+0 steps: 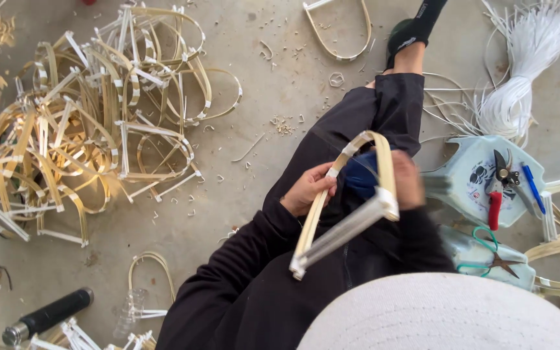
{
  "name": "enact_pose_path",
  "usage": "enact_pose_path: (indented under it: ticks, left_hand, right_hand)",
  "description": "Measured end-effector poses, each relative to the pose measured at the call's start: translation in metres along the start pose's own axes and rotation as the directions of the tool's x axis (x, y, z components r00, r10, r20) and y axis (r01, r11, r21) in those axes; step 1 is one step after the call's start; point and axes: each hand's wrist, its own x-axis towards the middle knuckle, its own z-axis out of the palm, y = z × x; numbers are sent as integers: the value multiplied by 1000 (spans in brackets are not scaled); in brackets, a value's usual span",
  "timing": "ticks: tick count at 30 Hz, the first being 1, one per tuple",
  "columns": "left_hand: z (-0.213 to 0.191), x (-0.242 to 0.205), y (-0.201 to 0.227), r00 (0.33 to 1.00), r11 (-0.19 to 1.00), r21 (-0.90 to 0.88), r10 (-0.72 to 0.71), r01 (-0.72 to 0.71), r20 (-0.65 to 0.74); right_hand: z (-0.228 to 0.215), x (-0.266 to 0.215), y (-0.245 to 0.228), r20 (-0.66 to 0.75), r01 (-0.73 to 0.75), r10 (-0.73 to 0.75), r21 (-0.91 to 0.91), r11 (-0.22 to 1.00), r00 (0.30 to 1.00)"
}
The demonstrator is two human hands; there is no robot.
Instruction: The recorder is assembling circular bamboo frames, wrapping them with plastic strips and securing them with ties.
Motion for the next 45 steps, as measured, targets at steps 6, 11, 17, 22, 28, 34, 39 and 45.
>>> enact_pose_path:
  ticks: [6, 11, 17, 22, 28, 34, 39, 45]
  left_hand:
    - [24, -1, 33, 996, 993, -117, -6, 17, 94]
    - [39, 3, 40, 978, 990, -139, 21, 8, 207]
    - [51, 12, 48, 993, 999, -43, 17, -12, 117]
    - [40, 24, 48, 999, 997, 69, -17, 15, 28]
    - [-13, 38, 30, 992, 964, 246, 118, -102, -50]
    - [19, -8, 86, 923, 640, 751, 368, -162, -115]
    - [42, -28, 106, 737, 116, 925, 643, -361, 207]
    - [48, -72, 87, 898, 398, 915, 423, -65, -120]
  right_hand:
    - [-178, 4, 71, -257, -60, 156, 345, 937, 954]
    - [-269, 8, 163, -461, -190, 134, -77, 979, 877]
    - [-253, 15, 187, -369, -225, -69, -694, 684, 927]
    - [-170, 2, 114, -111, -157, 131, -278, 948, 985]
    - [-124, -44, -35, 195, -345, 293, 344, 873, 936]
    - [-120, -85, -100, 406, -353, 144, 505, 788, 902]
    - [-97, -121, -115, 412, -281, 197, 156, 947, 890]
    - [-68, -164, -106, 221, -198, 155, 185, 963, 963]
